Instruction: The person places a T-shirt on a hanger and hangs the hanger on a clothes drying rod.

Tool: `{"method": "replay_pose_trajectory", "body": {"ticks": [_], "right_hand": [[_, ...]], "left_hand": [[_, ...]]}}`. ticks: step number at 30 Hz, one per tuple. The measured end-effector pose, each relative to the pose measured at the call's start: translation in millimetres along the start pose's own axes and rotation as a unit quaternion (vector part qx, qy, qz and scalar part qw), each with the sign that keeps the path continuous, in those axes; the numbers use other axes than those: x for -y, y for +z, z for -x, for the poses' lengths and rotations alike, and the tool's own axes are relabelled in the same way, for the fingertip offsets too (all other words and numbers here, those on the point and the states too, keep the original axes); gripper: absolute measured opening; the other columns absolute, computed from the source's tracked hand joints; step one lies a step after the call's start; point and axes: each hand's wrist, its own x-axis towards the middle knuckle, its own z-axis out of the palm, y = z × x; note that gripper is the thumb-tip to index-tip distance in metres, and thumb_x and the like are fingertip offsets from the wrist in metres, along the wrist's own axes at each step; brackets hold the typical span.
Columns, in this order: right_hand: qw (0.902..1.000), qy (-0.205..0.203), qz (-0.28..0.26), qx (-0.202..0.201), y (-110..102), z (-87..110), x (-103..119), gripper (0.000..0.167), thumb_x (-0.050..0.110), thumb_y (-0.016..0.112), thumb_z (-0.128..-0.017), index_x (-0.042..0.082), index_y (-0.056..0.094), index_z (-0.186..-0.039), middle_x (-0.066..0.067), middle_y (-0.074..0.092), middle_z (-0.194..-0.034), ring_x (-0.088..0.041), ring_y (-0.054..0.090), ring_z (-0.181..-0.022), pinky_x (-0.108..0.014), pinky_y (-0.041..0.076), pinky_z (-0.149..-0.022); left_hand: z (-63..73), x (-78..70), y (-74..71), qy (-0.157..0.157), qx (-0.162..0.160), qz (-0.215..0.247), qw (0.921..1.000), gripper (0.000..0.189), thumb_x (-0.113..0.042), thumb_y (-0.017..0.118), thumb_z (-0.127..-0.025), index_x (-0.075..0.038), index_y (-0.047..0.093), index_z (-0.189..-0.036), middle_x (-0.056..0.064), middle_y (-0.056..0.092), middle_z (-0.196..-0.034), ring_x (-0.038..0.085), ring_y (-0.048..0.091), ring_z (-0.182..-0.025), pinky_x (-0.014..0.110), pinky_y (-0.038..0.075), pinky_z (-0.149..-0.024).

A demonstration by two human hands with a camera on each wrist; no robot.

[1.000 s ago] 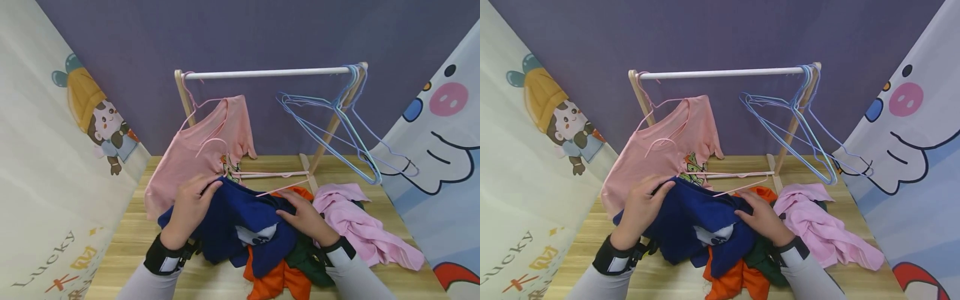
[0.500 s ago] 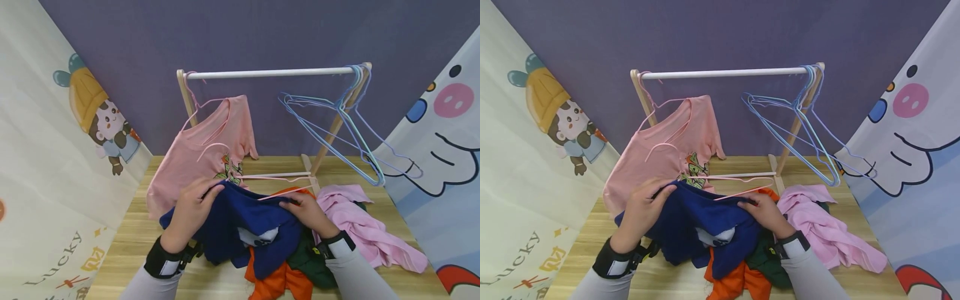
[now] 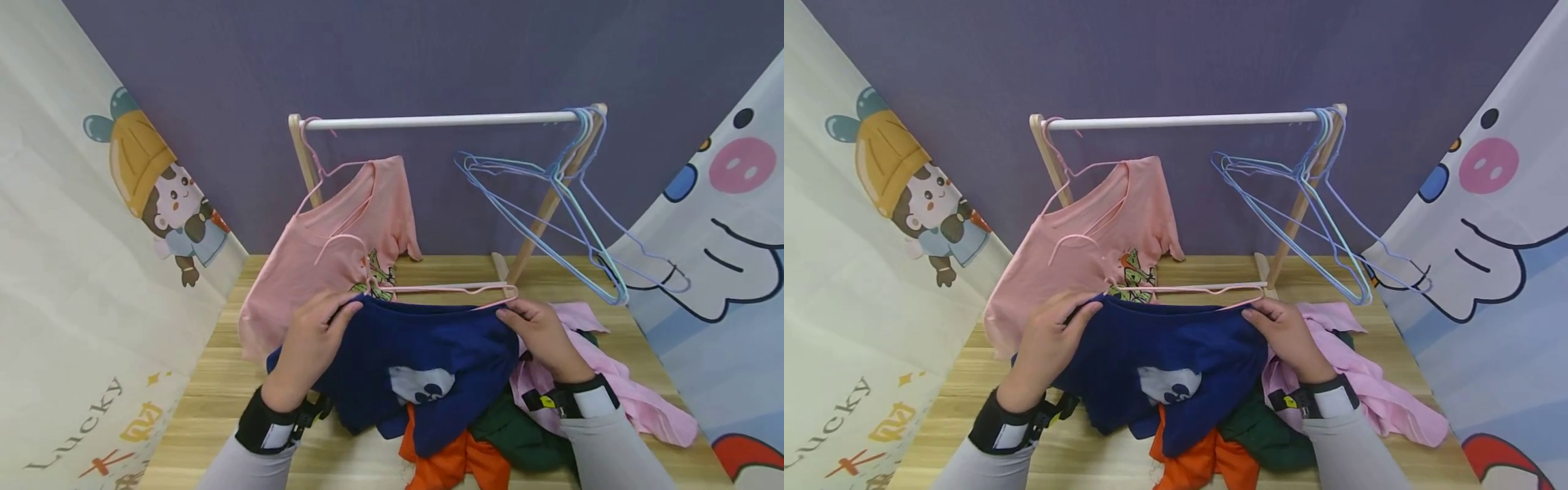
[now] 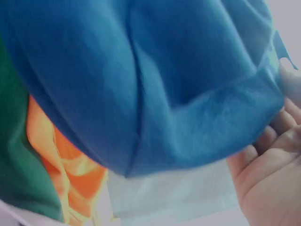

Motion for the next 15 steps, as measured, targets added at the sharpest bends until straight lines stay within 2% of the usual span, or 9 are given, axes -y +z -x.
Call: {"method": "replay_pose_trajectory", "body": {"ticks": [7,12,15], "right_hand": [[0.9987,0.005,-0.03,-0.042,-14.2,3.8,-1.5,0.02,0.008,0.058,-0.106,-0.002,0.073,-0.113,0.014,0.077,-0.099,-0.001,0.071,-0.092,-0.016,0.058,-0.079],[0.9971,-0.002,-0.033,-0.068,-20.6,7.4,-4.2,0.02,0.007,0.059,-0.105,-0.008,0.071,-0.112,0.013,0.077,-0.097,-0.002,0.071,-0.089,-0.015,0.057,-0.079],[0.9966,0.007,-0.005,-0.082,-23.0,10.1,-3.5,0.023,0.008,0.06,-0.105,-0.011,0.069,-0.113,0.015,0.077,-0.095,-0.001,0.07,-0.087,-0.014,0.056,-0.079]], "left_hand": [[3.5,3.9,5.0,0.013,-0.001,-0.008,0.9999,0.019,-0.005,0.08,-0.088,-0.005,0.078,-0.107,0.007,0.078,-0.098,0.021,0.075,-0.093,0.038,0.061,-0.084],[7.0,5.3,8.7,0.011,0.001,-0.007,0.9999,0.019,-0.005,0.081,-0.087,-0.005,0.078,-0.106,0.006,0.078,-0.097,0.02,0.075,-0.091,0.038,0.061,-0.083],[8.9,5.3,10.3,0.006,0.006,-0.001,1.0,0.019,-0.006,0.08,-0.088,-0.006,0.078,-0.106,0.006,0.078,-0.097,0.019,0.075,-0.091,0.037,0.061,-0.083]]}}
